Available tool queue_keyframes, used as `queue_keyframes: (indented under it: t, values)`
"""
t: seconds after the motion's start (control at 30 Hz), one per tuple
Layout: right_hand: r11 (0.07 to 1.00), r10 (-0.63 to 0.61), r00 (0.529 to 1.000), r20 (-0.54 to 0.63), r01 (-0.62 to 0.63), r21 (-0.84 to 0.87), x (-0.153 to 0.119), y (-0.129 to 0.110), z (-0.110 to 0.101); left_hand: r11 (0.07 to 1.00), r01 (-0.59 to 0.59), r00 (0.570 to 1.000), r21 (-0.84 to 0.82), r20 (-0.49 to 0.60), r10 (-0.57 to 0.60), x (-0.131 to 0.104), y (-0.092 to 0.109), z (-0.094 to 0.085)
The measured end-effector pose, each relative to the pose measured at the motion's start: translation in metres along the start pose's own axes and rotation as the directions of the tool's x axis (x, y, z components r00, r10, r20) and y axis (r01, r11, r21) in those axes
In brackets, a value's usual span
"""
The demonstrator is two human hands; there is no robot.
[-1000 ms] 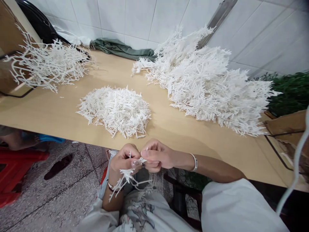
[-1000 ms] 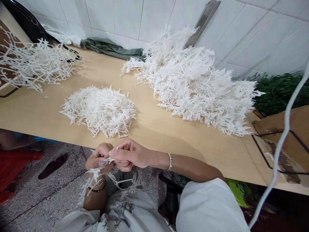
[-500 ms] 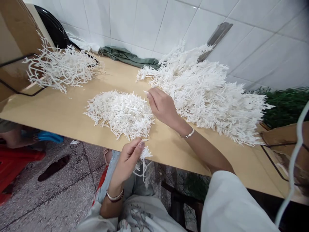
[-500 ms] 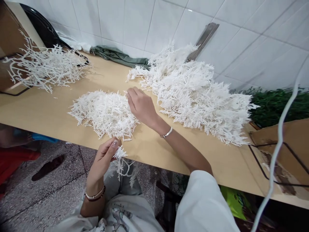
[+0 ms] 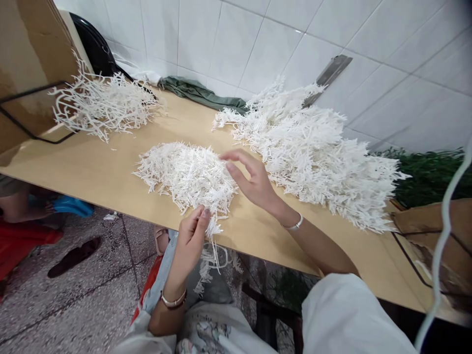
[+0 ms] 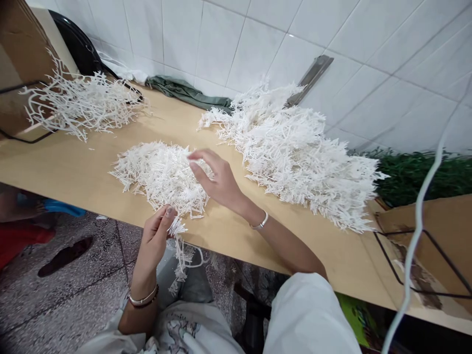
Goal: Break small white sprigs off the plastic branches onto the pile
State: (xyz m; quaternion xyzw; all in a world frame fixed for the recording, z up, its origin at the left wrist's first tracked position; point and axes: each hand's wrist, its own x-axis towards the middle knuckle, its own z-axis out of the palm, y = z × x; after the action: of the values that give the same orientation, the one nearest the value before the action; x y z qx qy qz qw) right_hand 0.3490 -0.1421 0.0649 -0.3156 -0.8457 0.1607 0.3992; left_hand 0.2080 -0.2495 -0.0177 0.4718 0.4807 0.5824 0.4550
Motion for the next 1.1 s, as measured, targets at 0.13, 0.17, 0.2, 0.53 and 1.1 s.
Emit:
queue_keyframes:
  t: [0.13, 0.17, 0.2, 0.53, 1.1]
  values:
    - [0.995, -0.095, 0.981, 0.17, 0.09, 0.036, -0.035, -0.032, 0.002, 0.998, -0.063, 0.998, 0.013, 0.005, 0.063, -0.001, 0.002, 0.005]
    - [0.987, -0.149, 0.972, 0.18, 0.158, -0.034, -0.043, -0.034, 0.005, 0.998, -0.057, 0.998, -0.001, 0.002, 0.057, -0.001, 0.002, 0.006]
    - [0.966, -0.207, 0.961, 0.183, 0.23, -0.116, -0.049, -0.035, 0.008, 0.999, -0.044, 0.999, -0.024, -0.001, 0.044, -0.001, 0.002, 0.007]
    - [0.873, -0.272, 0.897, 0.349, 0.382, -0.302, -0.055, -0.025, 0.008, 0.995, -0.005, 1.0, -0.1, -0.008, 0.004, 0.001, 0.001, 0.008]
    - [0.936, -0.206, 0.919, 0.336, 0.286, -0.205, -0.058, -0.01, 0.008, 0.977, 0.07, 0.995, -0.203, 0.084, -0.054, 0.003, -0.005, 0.009]
